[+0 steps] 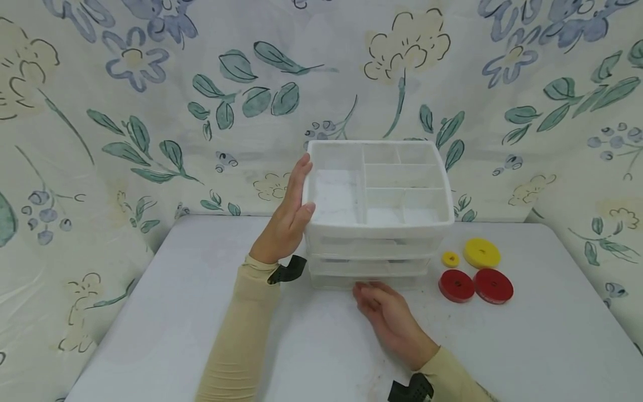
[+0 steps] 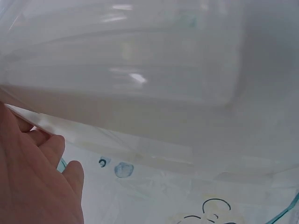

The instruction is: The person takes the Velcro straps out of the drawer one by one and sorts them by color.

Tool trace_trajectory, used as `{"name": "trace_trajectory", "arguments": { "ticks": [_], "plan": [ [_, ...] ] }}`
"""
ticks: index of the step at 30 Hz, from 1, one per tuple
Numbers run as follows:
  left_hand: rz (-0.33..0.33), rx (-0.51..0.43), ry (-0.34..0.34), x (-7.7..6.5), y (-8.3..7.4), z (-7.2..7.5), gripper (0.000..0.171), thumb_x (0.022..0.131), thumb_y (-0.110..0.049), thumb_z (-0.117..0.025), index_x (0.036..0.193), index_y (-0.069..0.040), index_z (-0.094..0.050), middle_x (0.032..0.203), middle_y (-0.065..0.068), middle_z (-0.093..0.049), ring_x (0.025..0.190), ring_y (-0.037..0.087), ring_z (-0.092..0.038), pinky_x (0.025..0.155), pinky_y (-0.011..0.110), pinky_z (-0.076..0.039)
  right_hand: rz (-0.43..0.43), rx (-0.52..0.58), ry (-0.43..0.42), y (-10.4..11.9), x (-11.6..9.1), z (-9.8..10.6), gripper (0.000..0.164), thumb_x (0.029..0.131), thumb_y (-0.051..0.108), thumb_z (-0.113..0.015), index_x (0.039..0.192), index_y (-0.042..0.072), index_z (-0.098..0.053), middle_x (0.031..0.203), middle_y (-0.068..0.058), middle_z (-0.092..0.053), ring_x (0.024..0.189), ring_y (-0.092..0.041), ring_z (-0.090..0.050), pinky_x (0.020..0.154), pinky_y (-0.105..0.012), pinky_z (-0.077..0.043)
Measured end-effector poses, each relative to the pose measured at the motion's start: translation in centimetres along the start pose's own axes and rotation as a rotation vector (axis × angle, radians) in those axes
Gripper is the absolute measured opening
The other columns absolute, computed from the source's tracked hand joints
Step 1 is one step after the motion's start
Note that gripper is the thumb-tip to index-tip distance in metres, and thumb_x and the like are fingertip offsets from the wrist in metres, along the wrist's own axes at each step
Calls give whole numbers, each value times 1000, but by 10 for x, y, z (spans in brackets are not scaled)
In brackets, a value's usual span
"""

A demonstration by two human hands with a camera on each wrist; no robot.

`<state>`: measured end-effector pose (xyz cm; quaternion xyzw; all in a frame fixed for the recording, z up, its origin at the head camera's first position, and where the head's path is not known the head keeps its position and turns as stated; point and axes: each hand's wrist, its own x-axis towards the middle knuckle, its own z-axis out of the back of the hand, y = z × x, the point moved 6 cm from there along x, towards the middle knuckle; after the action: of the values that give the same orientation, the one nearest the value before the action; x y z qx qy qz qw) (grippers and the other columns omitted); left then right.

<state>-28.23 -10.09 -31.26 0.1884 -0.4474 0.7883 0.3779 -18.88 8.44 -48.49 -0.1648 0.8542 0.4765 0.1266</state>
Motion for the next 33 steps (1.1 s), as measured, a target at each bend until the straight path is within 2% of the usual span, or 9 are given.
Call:
{"name": "trace_trajectory", "arguments": {
  "ticks": [10, 18, 24, 33],
  "plan": [
    [-1, -4, -3, 1, 0, 0, 66, 100, -21, -32, 158, 3, -10, 168, 9, -3, 154, 20, -4, 124, 43, -6, 45, 28, -20, 0, 4, -1, 24, 98, -1, -48, 121, -7, -45, 120, -11, -57, 113, -16, -59, 95, -26, -47],
    [3, -11, -2, 0, 0, 1, 66, 100, -22, -31, 158, 3, -10, 169, 8, -3, 154, 20, -3, 124, 43, -6, 65, 112, -15, 0, 5, -4, 25, 96, -4, -46, 121, -6, -43, 118, -9, -55, 113, -16, -58, 98, -26, -46],
    [10, -12, 1, -1, 1, 0, 67, 100, -23, -31, 159, 0, -9, 169, 7, -2, 154, 19, -3, 124, 43, -6, 64, 192, -53, -3, 9, -5, 23, 96, -6, -45, 118, -4, -44, 113, -8, -54, 110, -17, -57, 98, -26, -46],
    [8, -17, -1, -1, 0, 0, 67, 100, -23, -32, 159, -1, -8, 169, 8, -3, 154, 19, -3, 124, 42, -6, 82, 204, -100, -7, 10, -4, 24, 96, -7, -43, 120, -4, -43, 112, -6, -55, 110, -15, -57, 106, -30, -42]
  ]
}}
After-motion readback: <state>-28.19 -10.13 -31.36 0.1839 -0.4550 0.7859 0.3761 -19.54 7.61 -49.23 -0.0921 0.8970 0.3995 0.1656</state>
